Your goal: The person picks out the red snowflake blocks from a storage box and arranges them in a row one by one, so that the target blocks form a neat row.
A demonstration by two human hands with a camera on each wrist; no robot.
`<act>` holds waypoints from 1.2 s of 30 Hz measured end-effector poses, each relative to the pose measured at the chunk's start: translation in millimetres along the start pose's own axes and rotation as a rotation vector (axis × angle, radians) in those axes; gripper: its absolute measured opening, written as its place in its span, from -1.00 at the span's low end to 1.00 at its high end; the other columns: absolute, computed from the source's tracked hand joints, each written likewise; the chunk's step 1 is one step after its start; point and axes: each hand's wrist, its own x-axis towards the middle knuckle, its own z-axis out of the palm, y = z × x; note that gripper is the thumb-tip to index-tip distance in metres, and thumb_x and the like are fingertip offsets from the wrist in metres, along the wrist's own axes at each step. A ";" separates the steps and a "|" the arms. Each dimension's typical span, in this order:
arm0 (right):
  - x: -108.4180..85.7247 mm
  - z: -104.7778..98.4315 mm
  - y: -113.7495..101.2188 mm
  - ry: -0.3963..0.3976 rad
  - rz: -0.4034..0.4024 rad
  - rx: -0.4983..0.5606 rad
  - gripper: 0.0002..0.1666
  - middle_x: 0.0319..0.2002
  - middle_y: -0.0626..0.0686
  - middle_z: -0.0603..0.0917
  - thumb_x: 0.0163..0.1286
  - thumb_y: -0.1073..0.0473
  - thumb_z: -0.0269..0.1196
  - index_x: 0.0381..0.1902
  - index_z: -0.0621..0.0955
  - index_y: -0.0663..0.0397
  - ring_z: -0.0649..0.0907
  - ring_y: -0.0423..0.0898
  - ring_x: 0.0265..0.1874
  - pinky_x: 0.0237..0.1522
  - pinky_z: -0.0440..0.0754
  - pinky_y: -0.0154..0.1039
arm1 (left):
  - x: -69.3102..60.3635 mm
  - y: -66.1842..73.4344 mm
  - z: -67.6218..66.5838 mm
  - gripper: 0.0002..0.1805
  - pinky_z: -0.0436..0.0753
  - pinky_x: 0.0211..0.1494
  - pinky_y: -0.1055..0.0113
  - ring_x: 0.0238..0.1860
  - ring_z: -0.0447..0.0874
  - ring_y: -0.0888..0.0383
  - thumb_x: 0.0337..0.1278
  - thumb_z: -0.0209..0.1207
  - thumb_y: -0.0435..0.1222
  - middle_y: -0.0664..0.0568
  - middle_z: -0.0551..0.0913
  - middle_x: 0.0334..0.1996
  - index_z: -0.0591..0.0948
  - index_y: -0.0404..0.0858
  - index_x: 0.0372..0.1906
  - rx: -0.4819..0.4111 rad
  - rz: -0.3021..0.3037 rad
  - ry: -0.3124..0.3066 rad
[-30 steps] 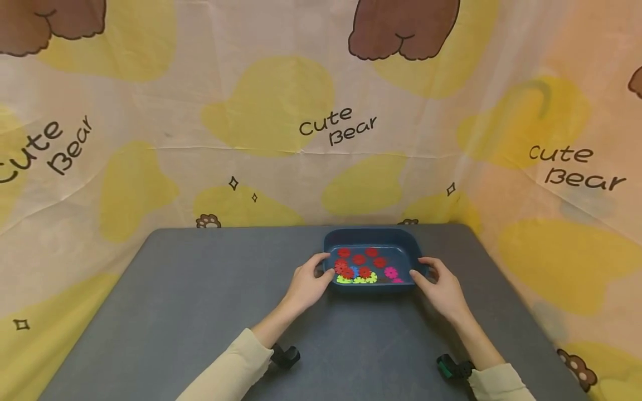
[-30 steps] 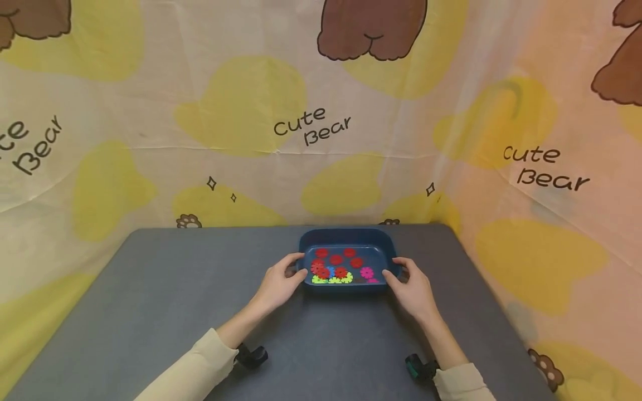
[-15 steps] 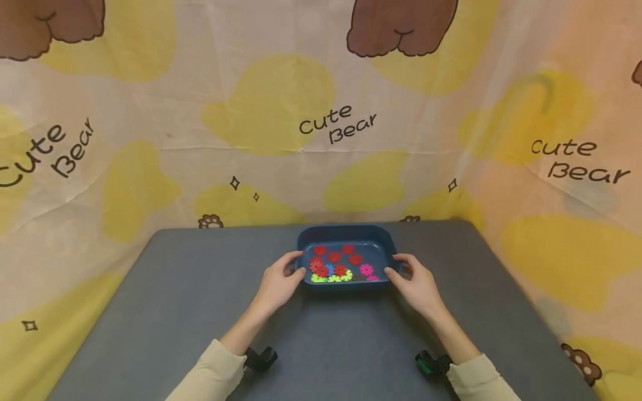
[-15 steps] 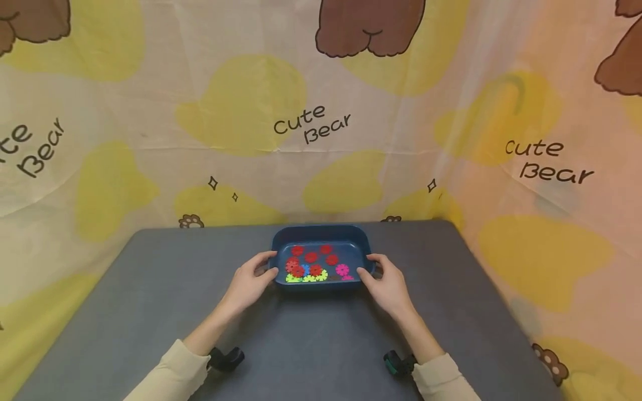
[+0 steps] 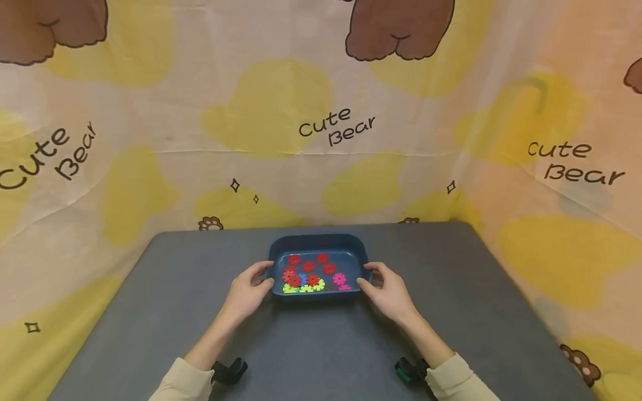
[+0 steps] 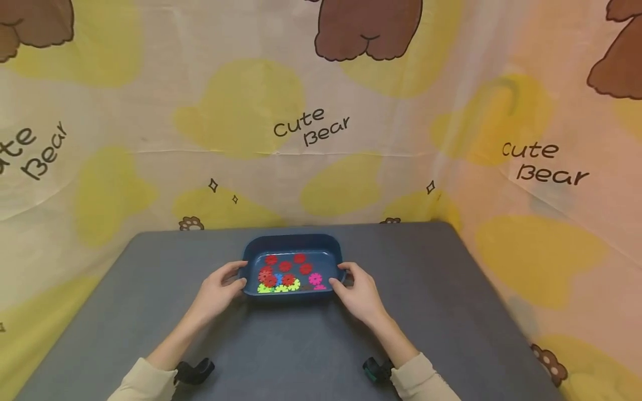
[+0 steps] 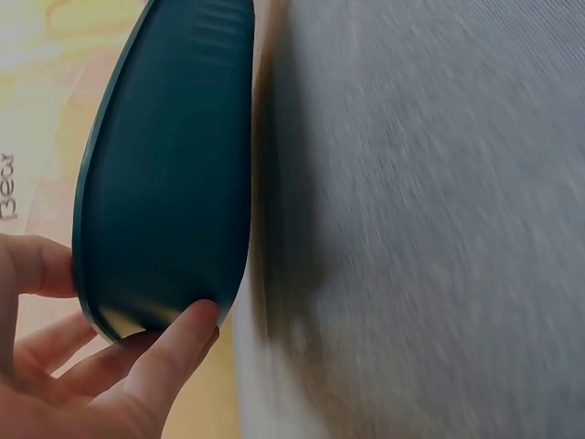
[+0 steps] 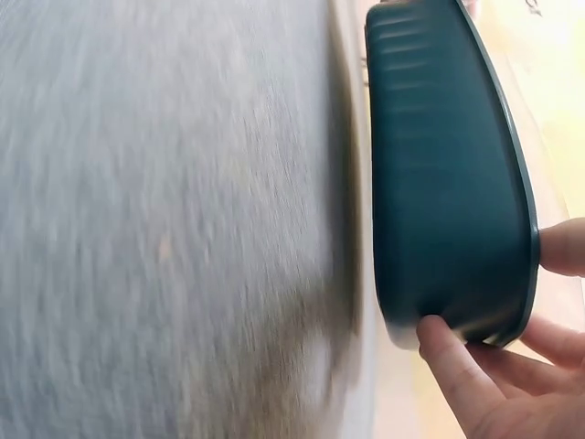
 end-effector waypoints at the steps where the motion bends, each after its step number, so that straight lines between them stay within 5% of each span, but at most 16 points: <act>1: -0.2 2.5 -1.0 -0.003 -0.009 -0.001 -0.43 0.22 0.22 0.61 0.37 0.07 0.39 0.22 0.56 0.24 0.63 0.22 0.19 0.13 0.63 0.11 | -0.7 -1.7 -2.2 -0.53 0.60 0.19 -0.06 0.27 0.56 -0.23 0.37 0.19 -0.31 -0.31 0.50 0.34 0.54 -0.21 0.34 0.003 -0.004 0.003; 9: -1.4 17.5 -12.6 -0.012 -0.018 -0.005 -0.47 0.17 0.22 0.63 0.35 0.10 0.40 0.18 0.58 0.24 0.65 0.21 0.14 0.10 0.64 0.11 | -4.8 -12.7 -17.0 -0.53 0.62 0.16 -0.05 0.28 0.55 -0.26 0.37 0.17 -0.33 -0.33 0.47 0.36 0.53 -0.24 0.35 -0.009 -0.036 0.005; 17: -0.8 37.1 -20.6 -0.062 -0.025 -0.002 -0.48 0.16 0.18 0.63 0.35 0.09 0.40 0.17 0.59 0.22 0.66 0.16 0.12 0.09 0.66 0.07 | -13.0 -28.0 -35.2 -0.53 0.74 -0.04 0.16 0.21 0.62 -0.18 0.37 0.17 -0.35 -0.34 0.46 0.35 0.53 -0.24 0.34 -0.060 -0.100 0.006; 25: 3.2 50.2 -29.0 -0.101 -0.062 0.008 -0.50 0.15 0.19 0.64 0.35 0.08 0.40 0.16 0.60 0.22 0.69 0.19 0.07 0.04 0.67 0.09 | -17.3 -37.8 -50.3 -0.53 0.74 -0.03 0.12 0.22 0.61 -0.22 0.38 0.16 -0.36 -0.39 0.42 0.37 0.52 -0.29 0.35 -0.044 -0.099 0.029; 36: 6.9 45.3 -37.0 -0.224 -0.046 0.009 -0.44 0.23 0.14 0.60 0.41 0.06 0.36 0.27 0.55 0.18 0.65 0.14 0.17 0.11 0.66 0.01 | -25.4 -43.8 -61.5 -0.52 0.73 0.00 0.12 0.25 0.58 -0.23 0.39 0.14 -0.35 -0.39 0.40 0.39 0.50 -0.29 0.36 -0.024 -0.116 0.032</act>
